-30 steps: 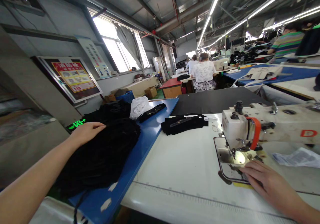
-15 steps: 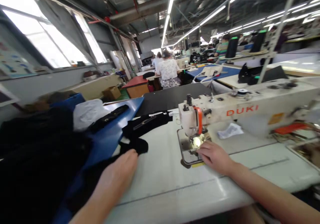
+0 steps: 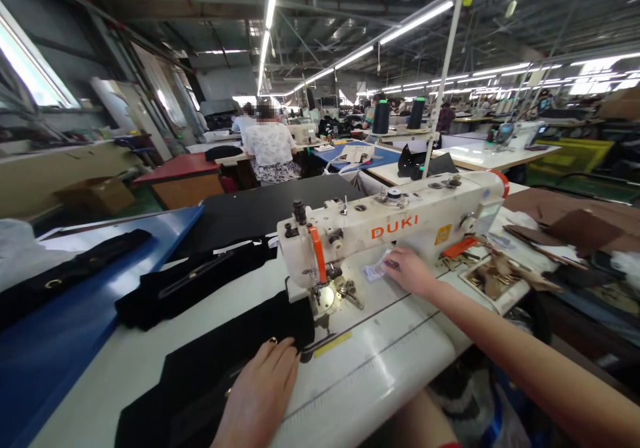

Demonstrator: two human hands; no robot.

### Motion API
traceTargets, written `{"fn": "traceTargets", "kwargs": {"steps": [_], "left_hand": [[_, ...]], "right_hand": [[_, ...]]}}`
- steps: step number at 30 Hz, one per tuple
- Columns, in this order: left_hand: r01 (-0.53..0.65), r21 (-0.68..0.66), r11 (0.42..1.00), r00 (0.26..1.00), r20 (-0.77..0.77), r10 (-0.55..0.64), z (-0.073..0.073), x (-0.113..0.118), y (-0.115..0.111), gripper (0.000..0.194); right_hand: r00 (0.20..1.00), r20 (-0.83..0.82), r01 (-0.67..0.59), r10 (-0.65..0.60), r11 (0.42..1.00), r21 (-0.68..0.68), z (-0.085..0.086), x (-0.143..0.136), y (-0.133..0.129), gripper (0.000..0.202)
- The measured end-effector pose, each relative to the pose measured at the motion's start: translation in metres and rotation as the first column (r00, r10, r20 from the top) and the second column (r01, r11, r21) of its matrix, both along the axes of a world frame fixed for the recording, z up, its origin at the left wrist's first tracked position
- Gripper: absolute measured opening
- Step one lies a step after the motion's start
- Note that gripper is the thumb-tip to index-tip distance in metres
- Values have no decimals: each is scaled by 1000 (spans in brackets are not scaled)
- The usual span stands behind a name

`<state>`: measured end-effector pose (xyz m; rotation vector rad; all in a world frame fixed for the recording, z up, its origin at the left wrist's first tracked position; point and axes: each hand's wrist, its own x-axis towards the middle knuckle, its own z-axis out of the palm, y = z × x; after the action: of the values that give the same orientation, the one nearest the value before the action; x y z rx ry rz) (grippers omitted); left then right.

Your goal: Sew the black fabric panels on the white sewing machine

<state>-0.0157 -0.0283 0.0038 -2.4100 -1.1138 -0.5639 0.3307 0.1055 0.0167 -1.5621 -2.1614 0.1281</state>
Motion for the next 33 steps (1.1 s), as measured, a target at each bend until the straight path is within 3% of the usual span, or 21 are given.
{"fn": "traceTargets", "kwargs": {"steps": [2,9,14,17,26,30,33], "left_hand": [[9,-10,1000,1000,-26,-9,0,2,1,39],[39,-105,994,999,21,-37,-3,-1,3,39],[16,-150,988,992,125,3,-4,2,4,35],[2,-163,987,988,151,23,-6,2,3,34],[-3,-181,983,986,166,34,-7,2,3,34],[-5,-198,980,983,178,41,-6,3,3,34],[-12,-205,979,982,181,50,-6,2,2,34]], "right_hand": [[999,28,26,-24,998,-57,3,-1,5,9],[995,78,63,-59,997,-48,3,-6,9,16],[997,81,15,-13,1000,-27,2,-3,5,9],[996,70,-60,62,998,-23,1,2,2,17],[951,196,-270,240,952,141,-3,11,1,12],[948,227,-269,222,942,202,-5,7,0,14],[972,149,-215,184,949,229,-6,3,0,15]]}}
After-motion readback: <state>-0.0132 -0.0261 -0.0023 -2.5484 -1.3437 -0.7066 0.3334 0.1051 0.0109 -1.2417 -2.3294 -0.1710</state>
